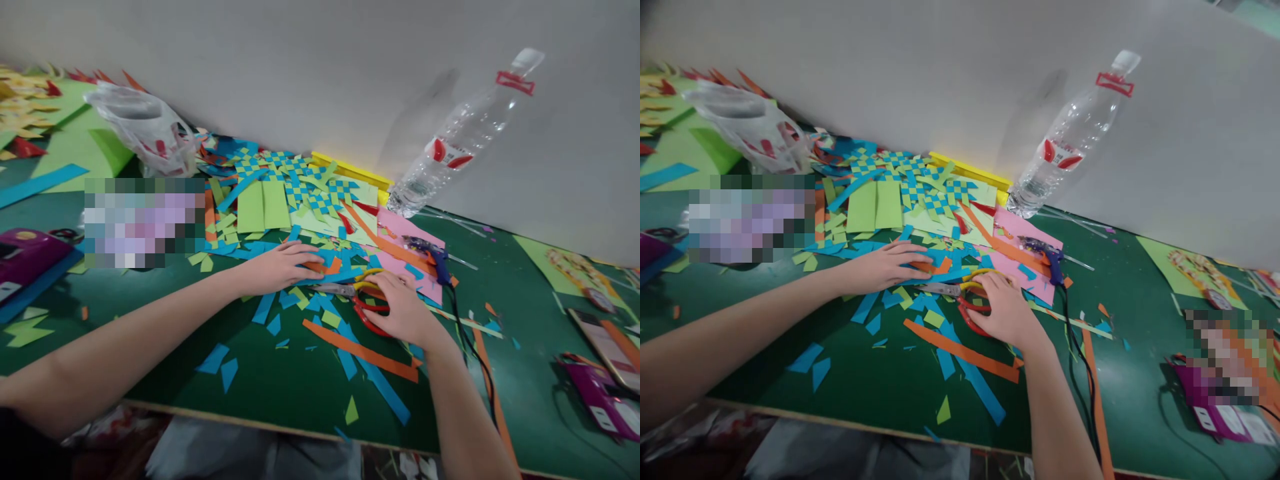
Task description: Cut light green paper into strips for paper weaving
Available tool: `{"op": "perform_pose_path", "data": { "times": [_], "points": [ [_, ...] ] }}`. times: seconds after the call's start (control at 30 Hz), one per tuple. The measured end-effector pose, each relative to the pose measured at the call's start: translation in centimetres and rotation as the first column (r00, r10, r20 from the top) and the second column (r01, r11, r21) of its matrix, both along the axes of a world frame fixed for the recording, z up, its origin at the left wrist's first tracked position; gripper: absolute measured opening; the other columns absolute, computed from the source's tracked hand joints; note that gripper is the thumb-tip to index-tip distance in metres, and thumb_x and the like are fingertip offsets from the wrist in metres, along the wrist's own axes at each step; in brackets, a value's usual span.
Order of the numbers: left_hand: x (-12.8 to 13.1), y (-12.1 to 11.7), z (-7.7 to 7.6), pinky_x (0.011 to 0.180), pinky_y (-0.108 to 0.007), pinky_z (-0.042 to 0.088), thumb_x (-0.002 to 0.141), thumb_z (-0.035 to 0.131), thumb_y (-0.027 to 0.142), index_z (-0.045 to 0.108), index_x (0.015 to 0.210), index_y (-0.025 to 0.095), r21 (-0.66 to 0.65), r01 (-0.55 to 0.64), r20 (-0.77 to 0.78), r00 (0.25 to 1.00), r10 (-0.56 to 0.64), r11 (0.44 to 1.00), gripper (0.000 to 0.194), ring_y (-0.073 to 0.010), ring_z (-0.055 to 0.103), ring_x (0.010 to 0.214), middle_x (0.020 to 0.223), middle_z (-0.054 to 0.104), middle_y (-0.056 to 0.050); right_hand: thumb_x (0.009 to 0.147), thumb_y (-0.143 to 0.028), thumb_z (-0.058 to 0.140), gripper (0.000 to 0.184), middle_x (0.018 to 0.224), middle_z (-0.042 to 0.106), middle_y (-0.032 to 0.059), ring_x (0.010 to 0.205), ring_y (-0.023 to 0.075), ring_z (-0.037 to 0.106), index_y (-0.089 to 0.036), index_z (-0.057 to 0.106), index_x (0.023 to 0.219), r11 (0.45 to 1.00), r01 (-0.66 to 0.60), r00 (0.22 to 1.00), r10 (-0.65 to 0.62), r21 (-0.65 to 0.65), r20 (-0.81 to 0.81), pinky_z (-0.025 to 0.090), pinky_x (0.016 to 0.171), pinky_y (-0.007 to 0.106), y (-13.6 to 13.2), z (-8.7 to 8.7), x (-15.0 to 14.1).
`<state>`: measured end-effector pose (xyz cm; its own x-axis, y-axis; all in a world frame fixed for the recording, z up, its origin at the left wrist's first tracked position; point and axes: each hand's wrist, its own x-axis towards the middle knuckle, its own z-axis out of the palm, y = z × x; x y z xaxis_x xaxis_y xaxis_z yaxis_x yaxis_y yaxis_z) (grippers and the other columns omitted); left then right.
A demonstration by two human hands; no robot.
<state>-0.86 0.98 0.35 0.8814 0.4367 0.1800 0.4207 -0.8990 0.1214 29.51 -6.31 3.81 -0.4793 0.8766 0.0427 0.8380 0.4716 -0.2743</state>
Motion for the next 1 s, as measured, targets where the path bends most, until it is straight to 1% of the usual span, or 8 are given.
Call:
{"op": "perform_pose_path", "data": {
  "times": [0.13, 0.27, 0.43, 0.63, 0.77, 0.87, 1.0],
  "points": [
    [0.0, 0.0, -0.1, 0.116, -0.051, 0.022, 0.089, 0.048, 0.006, 0.055, 0.13, 0.032, -0.023, -0.012, -0.005, 1.0, 0.012, 1.0, 0.049, -0.0244, 0.031, 0.14, 0.143, 0.047, -0.003, 0.083, -0.037, 0.062, 0.039, 0.126, 0.06, 0.0087, 0.12, 0.029, 0.052, -0.025, 0.053, 0.119, 1.0, -0.019, 1.0, 0.019, 0.004, 0.009, 0.032, 0.105, 0.053, 0.1, 0.0, 0.1],
    [0.0, 0.0, -0.2, 0.118, -0.05, 0.02, 0.09, 0.049, 0.009, 0.058, 0.128, 0.033, -0.035, -0.022, 0.034, 0.999, 0.023, 0.999, 0.046, -0.0241, 0.032, 0.139, 0.142, 0.049, -0.003, 0.084, -0.037, 0.061, 0.037, 0.125, 0.061, 0.0083, 0.12, 0.0294, 0.053, -0.026, 0.054, 0.119, 1.0, -0.018, 1.0, 0.018, 0.015, 0.008, 0.033, 0.105, 0.053, 0.3, 0.0, 0.5],
    [-0.1, -0.1, -0.4, 0.117, -0.051, 0.022, 0.09, 0.049, 0.009, 0.058, 0.127, 0.033, -0.035, -0.035, 0.043, 0.998, 0.037, 0.999, 0.046, -0.0256, 0.031, 0.14, 0.143, 0.048, -0.003, 0.082, -0.036, 0.063, 0.039, 0.125, 0.061, 0.0085, 0.12, 0.0296, 0.053, -0.026, 0.053, 0.119, 1.0, -0.016, 1.0, 0.016, 0.013, -0.004, 0.034, 0.104, 0.053, 0.3, 0.1, 0.8],
    [0.0, -0.1, -0.3, 0.116, -0.053, 0.023, 0.089, 0.047, 0.006, 0.056, 0.129, 0.031, -0.035, -0.041, 0.013, 0.999, 0.042, 0.999, 0.048, -0.026, 0.031, 0.14, 0.143, 0.047, -0.004, 0.084, -0.037, 0.06, 0.036, 0.122, 0.061, 0.0095, 0.117, 0.0284, 0.055, -0.024, 0.053, 0.117, 1.0, -0.018, 1.0, 0.018, -0.002, -0.019, 0.035, 0.102, 0.051, -0.1, 0.3, -0.4],
    [0.0, -0.1, -0.3, 0.118, -0.051, 0.019, 0.089, 0.05, 0.007, 0.058, 0.128, 0.032, -0.035, -0.039, 0.034, 0.999, 0.04, 0.999, 0.047, -0.0248, 0.031, 0.14, 0.143, 0.048, -0.003, 0.085, -0.038, 0.059, 0.037, 0.121, 0.062, 0.0106, 0.115, 0.029, 0.056, -0.024, 0.053, 0.118, 1.0, -0.016, 1.0, 0.017, 0.027, -0.023, 0.035, 0.101, 0.051, -0.2, 0.2, -1.0],
    [0.0, -0.1, -0.3, 0.119, -0.051, 0.018, 0.088, 0.05, 0.007, 0.057, 0.129, 0.033, -0.034, -0.048, 0.022, 0.999, 0.049, 0.998, 0.049, -0.024, 0.03, 0.141, 0.144, 0.047, -0.002, 0.084, -0.037, 0.06, 0.037, 0.123, 0.061, 0.0099, 0.117, 0.0295, 0.054, -0.025, 0.054, 0.118, 0.999, -0.042, 0.999, 0.042, 0.021, -0.005, 0.035, 0.101, 0.051, -0.1, 0.2, -0.9],
    [-0.1, 0.0, -0.2, 0.118, -0.052, 0.02, 0.087, 0.049, 0.006, 0.057, 0.128, 0.034, -0.044, -0.059, 0.002, 0.998, 0.059, 0.997, 0.05, -0.0252, 0.028, 0.141, 0.146, 0.045, -0.001, 0.085, -0.038, 0.061, 0.037, 0.124, 0.062, 0.0087, 0.118, 0.0292, 0.054, -0.026, 0.054, 0.119, 0.998, -0.052, 0.999, 0.052, 0.02, -0.002, 0.035, 0.102, 0.051, -0.1, 0.3, -0.7]
  ]
}}
